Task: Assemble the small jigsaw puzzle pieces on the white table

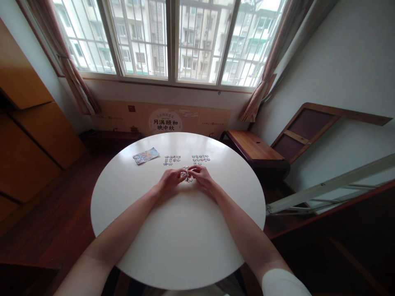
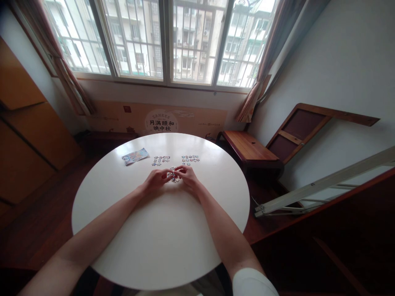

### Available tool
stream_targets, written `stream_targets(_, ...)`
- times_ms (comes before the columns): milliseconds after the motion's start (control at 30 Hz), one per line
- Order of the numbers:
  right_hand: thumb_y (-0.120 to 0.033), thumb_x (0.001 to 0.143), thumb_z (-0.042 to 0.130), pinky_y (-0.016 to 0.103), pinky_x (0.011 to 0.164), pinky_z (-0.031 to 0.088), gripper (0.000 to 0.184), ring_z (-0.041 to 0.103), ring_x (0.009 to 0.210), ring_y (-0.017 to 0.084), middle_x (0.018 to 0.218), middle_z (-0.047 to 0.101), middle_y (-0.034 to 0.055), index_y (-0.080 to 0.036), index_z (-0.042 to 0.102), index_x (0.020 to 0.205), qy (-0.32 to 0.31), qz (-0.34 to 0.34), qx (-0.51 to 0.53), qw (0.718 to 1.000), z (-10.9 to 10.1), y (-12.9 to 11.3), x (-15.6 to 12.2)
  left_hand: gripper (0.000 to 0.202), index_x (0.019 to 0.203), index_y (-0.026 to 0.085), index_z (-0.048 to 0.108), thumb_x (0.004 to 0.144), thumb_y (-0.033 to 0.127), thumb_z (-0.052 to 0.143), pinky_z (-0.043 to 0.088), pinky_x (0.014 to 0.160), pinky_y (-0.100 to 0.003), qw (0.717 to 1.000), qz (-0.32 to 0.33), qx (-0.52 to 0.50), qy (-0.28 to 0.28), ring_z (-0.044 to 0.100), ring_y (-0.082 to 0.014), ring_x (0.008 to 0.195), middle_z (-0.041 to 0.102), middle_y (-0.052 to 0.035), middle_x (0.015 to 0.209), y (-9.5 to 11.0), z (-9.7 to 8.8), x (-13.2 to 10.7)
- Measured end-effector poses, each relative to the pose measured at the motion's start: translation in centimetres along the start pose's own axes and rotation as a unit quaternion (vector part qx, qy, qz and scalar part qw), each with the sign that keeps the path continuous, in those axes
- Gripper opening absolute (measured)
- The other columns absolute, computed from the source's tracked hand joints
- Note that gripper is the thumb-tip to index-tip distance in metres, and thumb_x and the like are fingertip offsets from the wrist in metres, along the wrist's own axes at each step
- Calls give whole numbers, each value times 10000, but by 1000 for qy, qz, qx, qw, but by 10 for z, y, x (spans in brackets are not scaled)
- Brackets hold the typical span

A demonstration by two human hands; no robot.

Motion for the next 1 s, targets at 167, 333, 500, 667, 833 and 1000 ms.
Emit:
stream_targets(167, -439, 665, 671, 238, 508, 412, 321, 584, 547, 133, 590, 633, 25, -147, 651, 797, 19, 2, 1, 1000, -4, 4, 3, 343, 975, 219, 674, 826, 467, 489, 331, 562, -200, 999, -40, -5, 34, 503, -92, 523, 590, 16, 585, -10, -6, 1)
stream_targets(333, -394, 651, 685, 240, 519, 409, 275, 562, 552, 123, 611, 627, 22, -145, 658, 764, 17, 3, 5, 1000, -3, 3, 2, 347, 974, 206, 669, 825, 457, 481, 336, 557, -202, 997, -67, -8, 43, 506, -97, 519, 585, 17, 574, -18, -7, 1)
stream_targets(500, -377, 632, 704, 239, 522, 403, 265, 545, 547, 114, 623, 628, 19, -148, 660, 757, 14, 2, 9, 1000, -3, 4, 2, 342, 967, 208, 670, 831, 453, 474, 328, 546, -201, 998, -53, -9, 44, 497, -91, 508, 569, 25, 560, -15, -7, 1)
stream_targets(667, -377, 624, 711, 237, 519, 400, 272, 542, 551, 113, 636, 632, 24, -144, 664, 757, 15, 3, 11, 1000, -4, 6, 3, 326, 958, 204, 670, 832, 439, 481, 318, 532, -197, 998, -47, -14, 41, 486, -84, 499, 560, 30, 551, -15, -6, 1)
stream_targets(833, -367, 624, 714, 237, 522, 401, 267, 545, 562, 114, 642, 632, 28, -136, 659, 746, 12, -1, 16, 1000, -3, 6, 3, 334, 961, 201, 669, 835, 444, 476, 311, 519, -192, 998, -43, -15, 40, 474, -76, 483, 545, 38, 533, -15, -5, 1)
stream_targets(1000, -366, 623, 715, 239, 523, 403, 264, 538, 559, 112, 632, 624, 23, -138, 651, 740, 19, 2, 16, 1000, -4, 6, 2, 344, 978, 204, 664, 815, 460, 502, 321, 520, -190, 998, -42, -17, 47, 482, -78, 489, 562, 35, 552, -13, -7, 0)
Point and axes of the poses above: each hand's wrist, its own x-axis towards the middle knuckle, its own z-axis out of the palm, y = z × x, the point moved 9 cm from there along x, towards the middle knuckle
